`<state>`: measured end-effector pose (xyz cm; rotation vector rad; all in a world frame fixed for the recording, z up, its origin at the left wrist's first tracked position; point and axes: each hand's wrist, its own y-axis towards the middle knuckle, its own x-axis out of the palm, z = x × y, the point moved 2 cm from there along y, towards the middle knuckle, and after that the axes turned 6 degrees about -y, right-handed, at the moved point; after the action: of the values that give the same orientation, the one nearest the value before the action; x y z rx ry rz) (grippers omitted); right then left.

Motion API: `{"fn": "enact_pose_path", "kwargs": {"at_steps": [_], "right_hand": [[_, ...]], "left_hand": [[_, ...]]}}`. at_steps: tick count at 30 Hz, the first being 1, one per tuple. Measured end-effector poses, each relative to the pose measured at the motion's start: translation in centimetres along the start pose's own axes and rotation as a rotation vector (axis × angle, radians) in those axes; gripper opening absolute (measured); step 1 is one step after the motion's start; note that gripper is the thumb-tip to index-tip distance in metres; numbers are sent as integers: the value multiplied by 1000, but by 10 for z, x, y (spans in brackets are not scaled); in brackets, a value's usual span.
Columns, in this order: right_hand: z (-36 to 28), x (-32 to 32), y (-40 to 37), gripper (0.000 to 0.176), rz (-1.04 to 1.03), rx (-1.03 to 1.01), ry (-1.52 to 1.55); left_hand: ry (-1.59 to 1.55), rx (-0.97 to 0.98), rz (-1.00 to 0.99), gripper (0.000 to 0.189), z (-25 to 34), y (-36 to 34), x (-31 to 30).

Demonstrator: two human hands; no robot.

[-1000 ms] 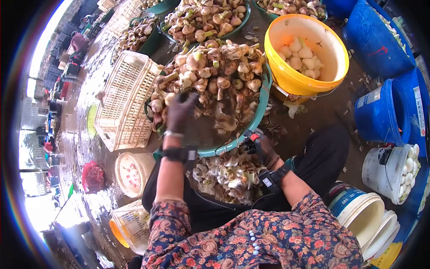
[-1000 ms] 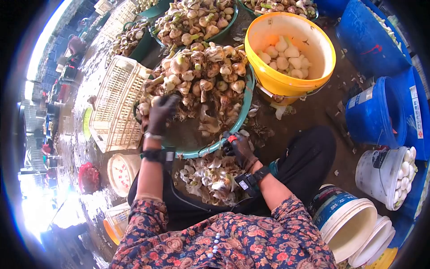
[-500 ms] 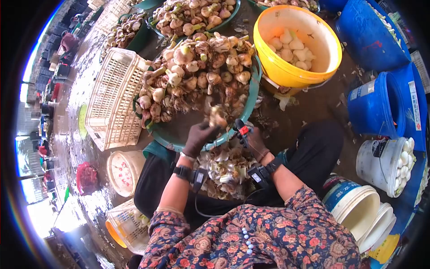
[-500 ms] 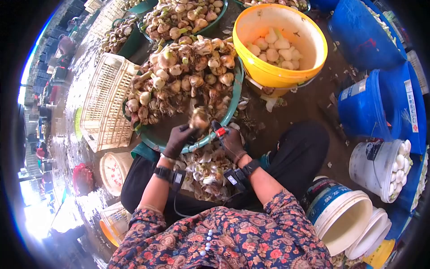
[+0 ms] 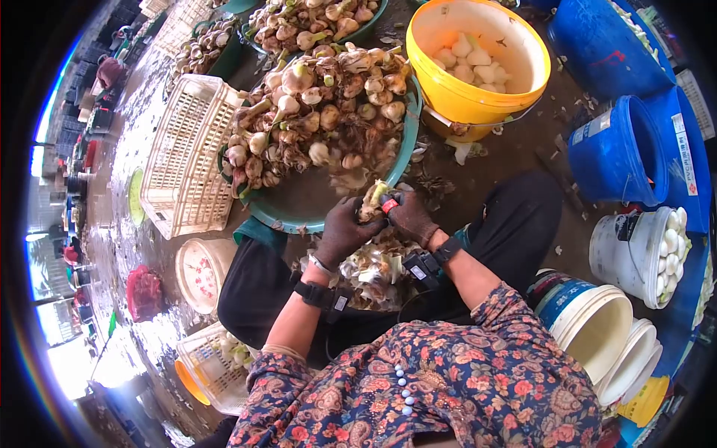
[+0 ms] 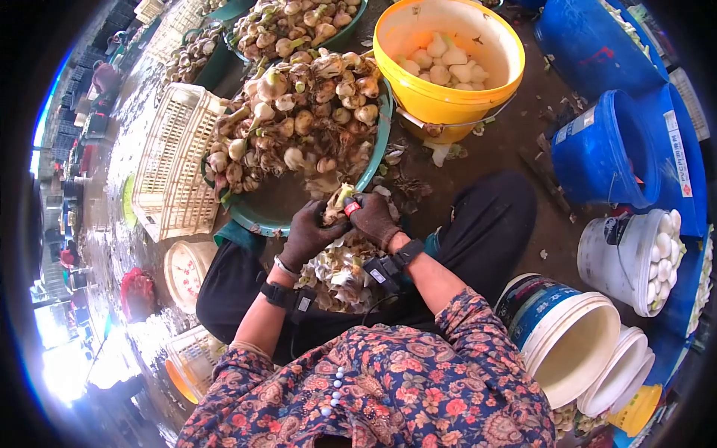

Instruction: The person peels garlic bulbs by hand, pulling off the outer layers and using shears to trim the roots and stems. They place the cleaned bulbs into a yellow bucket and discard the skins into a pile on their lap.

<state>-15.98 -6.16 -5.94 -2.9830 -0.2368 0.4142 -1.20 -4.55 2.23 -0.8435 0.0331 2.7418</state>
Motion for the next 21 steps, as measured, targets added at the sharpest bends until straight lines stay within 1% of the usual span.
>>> {"fn": "enact_pose_path", "kwargs": {"at_steps": [1, 2, 4, 5, 6, 8, 9, 10, 11, 12, 13, 14, 15, 16, 17, 18, 19, 20, 21], "right_hand": [[4, 1, 1, 18, -104, -29, -12], [9, -3, 0, 18, -104, -31, -9], [17, -2, -1, 14, -399, 423, 779], [-1, -5, -6, 12, -408, 460, 966], [-10, -7, -6, 12, -406, 454, 963], [-23, -9, -9, 15, -318, 577, 916], [-34, -10, -12, 15, -321, 575, 914], [-48, -10, -17, 16, -376, 698, 859], [-53, -10, -22, 17, -429, 824, 801], [-44, -7, -22, 17, -427, 829, 798], [-29, -5, -16, 32, -356, 523, 735], [-14, -1, -11, 47, -284, 219, 664], [10, 6, -6, 48, -297, 510, 717], [16, 9, -2, 48, -299, 513, 720], [20, 11, 2, 48, -300, 444, 625], [24, 12, 4, 47, -302, 375, 528], [4, 2, -6, 49, -252, 340, 273], [2, 2, -7, 49, -256, 343, 275], [-1, -1, -5, 51, -226, 281, 46]], "left_hand": [[-44, -44, -34, 41, -1, 0, -3], [-41, -45, -34, 41, -3, -2, -6], [-687, -418, -149, 33, -18, -3, -8], [-989, -457, -170, 32, -21, -5, -11], [-989, -451, -171, 32, -22, -6, -8], [-1212, -425, 48, 34, -13, -6, -1], [-1091, -383, 92, 35, -16, -4, 6], [-1010, -285, 127, 37, -16, -2, 13], [-940, -280, 62, 41, -18, -4, 18], [-871, -275, -6, 44, -20, -5, 23], [-759, -207, -2, 51, -24, -5, 25], [-760, -208, -2, 51, -23, -4, 22], [-359, -48, 168, 55, -15, -1, 11], [49, 107, 329, 59, -6, 1, 2], [99, 199, 379, 52, 4, 4, -4], [100, 196, 379, 52, 1, 6, -6], [179, 144, 109, 42, -5, 7, -3], [255, 91, -161, 34, -12, 6, 2], [303, 187, -97, 23, -17, 8, 8]]}}
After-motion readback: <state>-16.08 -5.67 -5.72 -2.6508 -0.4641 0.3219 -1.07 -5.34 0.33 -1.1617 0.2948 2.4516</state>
